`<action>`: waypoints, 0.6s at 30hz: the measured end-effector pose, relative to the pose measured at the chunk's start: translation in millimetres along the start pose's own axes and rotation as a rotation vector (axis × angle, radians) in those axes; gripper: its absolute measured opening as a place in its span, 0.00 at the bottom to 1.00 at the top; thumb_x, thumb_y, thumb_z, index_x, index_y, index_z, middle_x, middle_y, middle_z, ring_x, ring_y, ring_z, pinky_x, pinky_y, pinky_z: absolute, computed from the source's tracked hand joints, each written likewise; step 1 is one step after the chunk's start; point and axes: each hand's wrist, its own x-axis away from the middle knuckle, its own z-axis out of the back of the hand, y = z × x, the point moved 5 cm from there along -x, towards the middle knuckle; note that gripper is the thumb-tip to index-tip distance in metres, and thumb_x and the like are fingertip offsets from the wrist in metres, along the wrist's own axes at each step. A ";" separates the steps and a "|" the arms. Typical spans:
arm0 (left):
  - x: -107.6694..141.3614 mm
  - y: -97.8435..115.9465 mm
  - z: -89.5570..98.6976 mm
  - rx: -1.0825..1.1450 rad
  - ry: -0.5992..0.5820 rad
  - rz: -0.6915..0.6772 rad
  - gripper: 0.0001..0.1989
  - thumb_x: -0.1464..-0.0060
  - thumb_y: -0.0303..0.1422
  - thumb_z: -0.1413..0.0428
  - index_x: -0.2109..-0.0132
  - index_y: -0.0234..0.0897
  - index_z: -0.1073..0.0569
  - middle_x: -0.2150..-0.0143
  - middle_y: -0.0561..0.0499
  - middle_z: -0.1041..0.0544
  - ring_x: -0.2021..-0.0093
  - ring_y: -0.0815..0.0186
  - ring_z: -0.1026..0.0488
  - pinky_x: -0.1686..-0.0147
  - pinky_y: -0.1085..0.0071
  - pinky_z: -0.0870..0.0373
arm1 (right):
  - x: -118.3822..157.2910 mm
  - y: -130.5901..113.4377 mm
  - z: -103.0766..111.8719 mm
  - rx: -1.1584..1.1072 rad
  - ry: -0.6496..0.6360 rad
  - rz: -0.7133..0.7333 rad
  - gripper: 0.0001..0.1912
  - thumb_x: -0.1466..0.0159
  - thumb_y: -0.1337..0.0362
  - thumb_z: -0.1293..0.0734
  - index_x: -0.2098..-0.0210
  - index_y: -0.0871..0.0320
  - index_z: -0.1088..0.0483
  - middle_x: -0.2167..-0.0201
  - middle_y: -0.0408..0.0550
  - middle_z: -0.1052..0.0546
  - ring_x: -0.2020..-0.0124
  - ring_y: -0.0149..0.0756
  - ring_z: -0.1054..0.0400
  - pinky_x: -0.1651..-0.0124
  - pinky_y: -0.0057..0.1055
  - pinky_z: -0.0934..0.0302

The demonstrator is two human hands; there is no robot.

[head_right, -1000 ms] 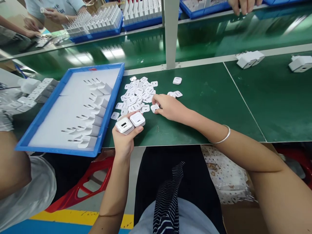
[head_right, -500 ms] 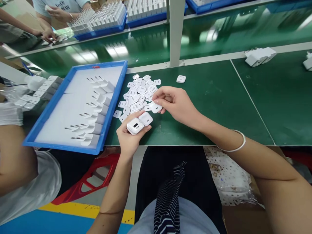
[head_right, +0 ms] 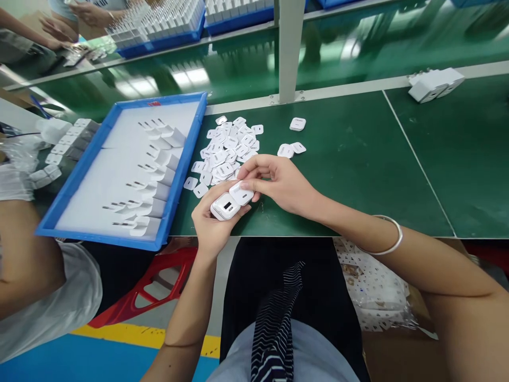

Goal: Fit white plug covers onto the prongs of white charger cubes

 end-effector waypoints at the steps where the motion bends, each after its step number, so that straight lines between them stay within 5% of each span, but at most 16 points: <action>1: 0.1 -0.4 0.4 0.005 -0.003 0.003 0.21 0.55 0.30 0.29 0.51 0.44 0.20 0.52 0.48 0.18 0.50 0.58 0.22 0.47 0.60 0.26 | 0.1 -0.1 1.1 0.039 0.028 0.028 0.08 0.39 0.61 0.26 0.66 0.58 0.26 0.70 0.45 0.25 0.73 0.30 0.33 0.69 0.31 0.33; 10: 1.8 -6.6 2.8 0.059 -0.002 0.058 0.21 0.55 0.31 0.29 0.51 0.43 0.20 0.51 0.48 0.19 0.49 0.58 0.22 0.46 0.60 0.26 | -2.1 5.6 -0.6 0.115 -0.016 0.053 0.09 0.36 0.58 0.28 0.64 0.58 0.27 0.66 0.47 0.25 0.69 0.31 0.32 0.71 0.29 0.33; 15: 3.4 -9.6 3.6 0.084 -0.028 0.095 0.29 0.55 0.32 0.29 0.44 0.45 0.24 0.49 0.47 0.19 0.49 0.58 0.22 0.47 0.61 0.25 | -6.0 14.1 -2.8 -0.037 -0.090 -0.049 0.11 0.38 0.59 0.27 0.63 0.59 0.29 0.73 0.43 0.27 0.76 0.28 0.33 0.74 0.27 0.34; 18: 2.4 -7.3 4.3 0.080 -0.034 0.049 0.24 0.55 0.31 0.29 0.49 0.44 0.21 0.51 0.47 0.19 0.49 0.58 0.22 0.47 0.61 0.25 | -5.5 17.4 -5.0 -0.098 -0.101 -0.113 0.16 0.40 0.56 0.25 0.66 0.59 0.32 0.79 0.40 0.29 0.80 0.26 0.35 0.79 0.24 0.38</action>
